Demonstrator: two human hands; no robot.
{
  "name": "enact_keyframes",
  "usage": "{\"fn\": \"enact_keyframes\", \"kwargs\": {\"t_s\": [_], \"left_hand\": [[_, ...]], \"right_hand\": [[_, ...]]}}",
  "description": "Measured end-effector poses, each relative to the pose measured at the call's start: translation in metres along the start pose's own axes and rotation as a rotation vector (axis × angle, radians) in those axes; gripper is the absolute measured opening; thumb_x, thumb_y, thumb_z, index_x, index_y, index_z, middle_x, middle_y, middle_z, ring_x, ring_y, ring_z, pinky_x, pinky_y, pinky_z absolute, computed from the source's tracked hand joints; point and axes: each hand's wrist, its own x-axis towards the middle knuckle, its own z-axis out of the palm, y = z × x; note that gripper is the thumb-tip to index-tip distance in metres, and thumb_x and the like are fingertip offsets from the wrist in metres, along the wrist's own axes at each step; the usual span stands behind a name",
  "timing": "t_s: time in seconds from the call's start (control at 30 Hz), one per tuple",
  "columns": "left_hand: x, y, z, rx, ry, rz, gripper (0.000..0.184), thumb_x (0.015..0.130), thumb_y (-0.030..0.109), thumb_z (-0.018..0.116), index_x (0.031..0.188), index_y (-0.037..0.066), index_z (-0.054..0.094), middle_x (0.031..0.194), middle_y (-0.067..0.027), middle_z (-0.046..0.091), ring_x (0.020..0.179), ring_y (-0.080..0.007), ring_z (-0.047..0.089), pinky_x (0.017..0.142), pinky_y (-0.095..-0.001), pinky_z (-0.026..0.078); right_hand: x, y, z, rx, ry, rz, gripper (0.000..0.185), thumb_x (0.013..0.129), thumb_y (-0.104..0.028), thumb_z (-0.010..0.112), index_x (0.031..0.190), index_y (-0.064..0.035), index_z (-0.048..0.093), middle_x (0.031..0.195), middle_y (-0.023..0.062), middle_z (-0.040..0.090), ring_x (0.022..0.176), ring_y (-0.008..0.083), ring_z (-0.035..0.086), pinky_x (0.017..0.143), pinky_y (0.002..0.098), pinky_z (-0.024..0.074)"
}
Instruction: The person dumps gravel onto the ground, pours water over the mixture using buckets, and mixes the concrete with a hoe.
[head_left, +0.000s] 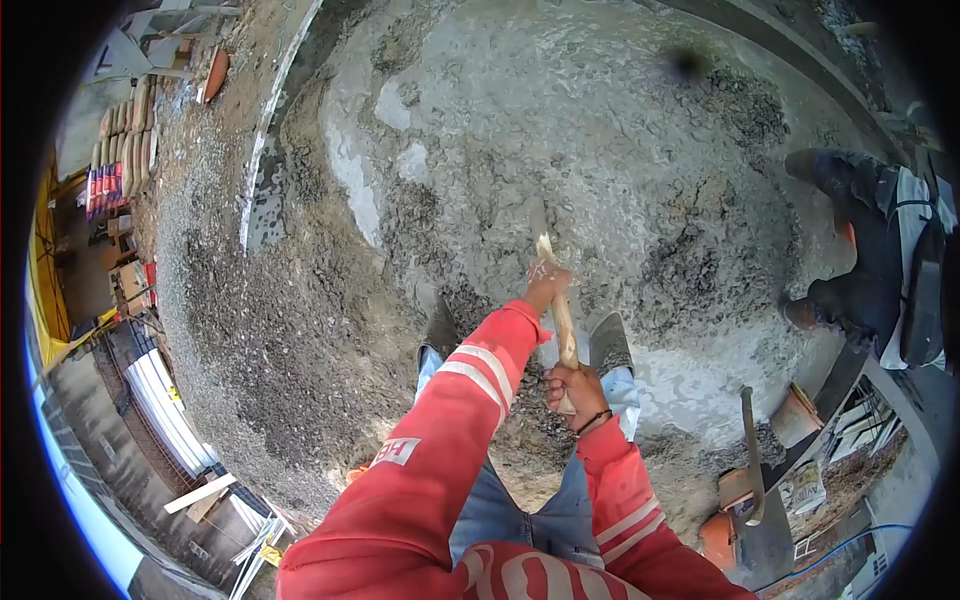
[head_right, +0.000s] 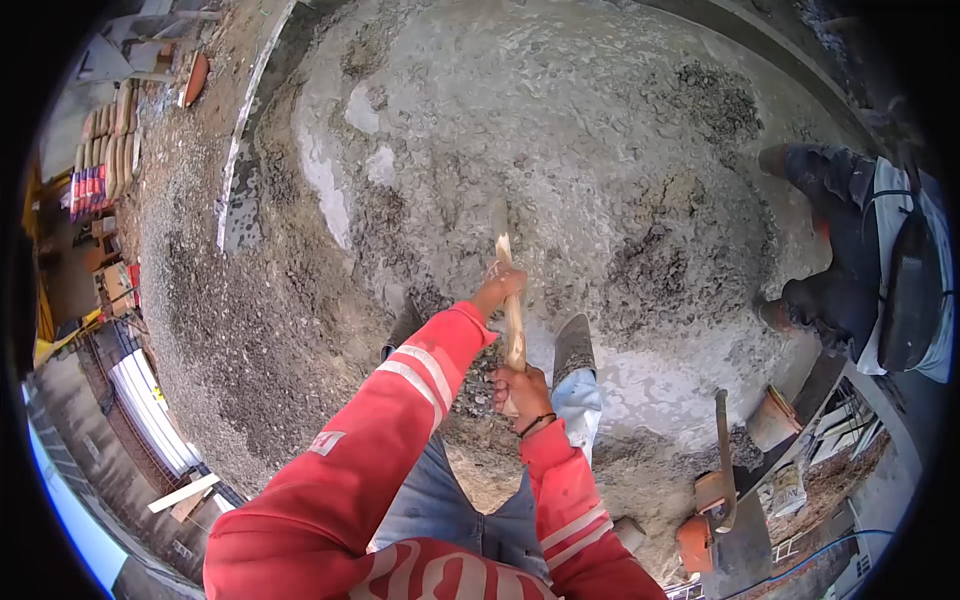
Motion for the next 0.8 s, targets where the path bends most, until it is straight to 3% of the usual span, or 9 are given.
{"fn": "enact_keyframes", "kwargs": {"t_s": [0.13,0.17,0.23,0.27,0.33,0.43,0.57,0.7,0.8], "left_hand": [[-0.022,0.008,0.032,-0.53,-0.103,-0.111,0.019,0.082,0.014,0.061,0.089,-0.003,0.06,0.076,-0.0126,0.061,0.062,-0.0225,0.062,0.057,-0.0382,0.054],[-0.035,0.016,0.042,-0.622,-0.135,-0.115,0.016,0.083,0.014,0.062,0.086,-0.001,0.059,0.071,-0.0081,0.057,0.058,-0.0185,0.058,0.051,-0.033,0.052],[-0.067,0.032,0.079,-0.865,-0.132,-0.325,0.012,0.082,0.011,0.064,0.08,0.002,0.057,0.066,-0.0058,0.053,0.053,-0.0165,0.053,0.048,-0.0313,0.048],[-0.091,0.028,0.104,-0.877,-0.14,-0.263,0.015,0.08,0.011,0.067,0.078,0.003,0.055,0.065,-0.0052,0.052,0.051,-0.0158,0.052,0.048,-0.0309,0.047],[-0.144,0.016,0.136,-0.938,-0.153,-0.278,0.02,0.079,0.012,0.07,0.074,0.004,0.053,0.062,-0.0037,0.05,0.048,-0.0148,0.05,0.048,-0.0301,0.046],[-0.178,0.044,0.125,-1.011,-0.179,-0.297,0.02,0.079,0.011,0.071,0.075,0.004,0.053,0.058,-0.0021,0.048,0.046,-0.0142,0.048,0.047,-0.0298,0.044],[-0.175,0.136,0.013,-1.001,-0.098,0.027,0.024,0.082,0.011,0.071,0.077,0.004,0.048,0.054,-0.002,0.044,0.044,-0.0141,0.046,0.044,-0.0307,0.041],[-0.078,0.249,-0.139,-0.829,0.122,0.694,0.02,0.088,0.009,0.065,0.094,0.002,0.047,0.066,-0.0046,0.051,0.05,-0.0127,0.049,0.044,-0.0293,0.043],[0.033,0.28,-0.197,-0.417,0.555,0.827,0.028,0.086,0.004,0.061,0.102,-0.002,0.039,0.069,-0.0083,0.054,0.053,-0.016,0.057,0.045,-0.0295,0.052]], "right_hand": [[-0.093,-0.034,-0.06,-0.262,-0.004,-0.034,0.006,0.079,-0.002,0.06,0.08,-0.0027,0.054,0.061,0.0006,0.048,0.046,0.0091,0.045,0.041,0.0264,0.0391],[-0.119,-0.033,-0.084,-0.344,0.039,-0.051,0.006,0.079,-0.001,0.06,0.081,-0.0027,0.054,0.061,0.001,0.05,0.047,0.008,0.047,0.041,0.026,0.0397],[-0.151,-0.014,-0.161,-0.75,0.156,-0.291,0.012,0.075,-0.004,0.063,0.082,-0.0013,0.054,0.059,0.0058,0.051,0.048,0.0146,0.051,0.045,0.0336,0.0426],[-0.159,-0.001,-0.197,-1.021,0.239,-0.472,0.014,0.074,-0.005,0.065,0.081,-0.0009,0.054,0.057,0.0087,0.051,0.049,0.0178,0.052,0.048,0.0364,0.0437],[-0.164,0.001,-0.245,-1.281,0.362,-0.569,0.016,0.07,-0.005,0.065,0.08,-0.0017,0.054,0.06,0.0167,0.053,0.053,0.0303,0.057,0.053,0.0408,0.0456],[-0.143,0.0,-0.284,-1.621,0.575,-0.628,0.014,0.069,-0.003,0.064,0.076,-0.0035,0.052,0.063,0.0209,0.055,0.059,0.0396,0.058,0.055,0.0425,0.0462],[-0.054,-0.036,-0.185,-1.44,0.426,-0.759,0.016,0.069,-0.004,0.064,0.078,-0.0046,0.051,0.066,0.0199,0.059,0.065,0.0428,0.059,0.057,0.0461,0.0467],[0.092,-0.091,-0.002,-1.23,0.178,-1.129,0.026,0.072,-0.005,0.064,0.095,-0.0049,0.053,0.073,0.0229,0.061,0.073,0.0439,0.061,0.06,0.0467,0.0469],[0.211,-0.134,0.132,-1.062,0.017,-1.171,0.03,0.072,-0.005,0.065,0.099,-0.0022,0.054,0.077,0.0252,0.061,0.077,0.0453,0.06,0.064,0.046,0.0473]]}}
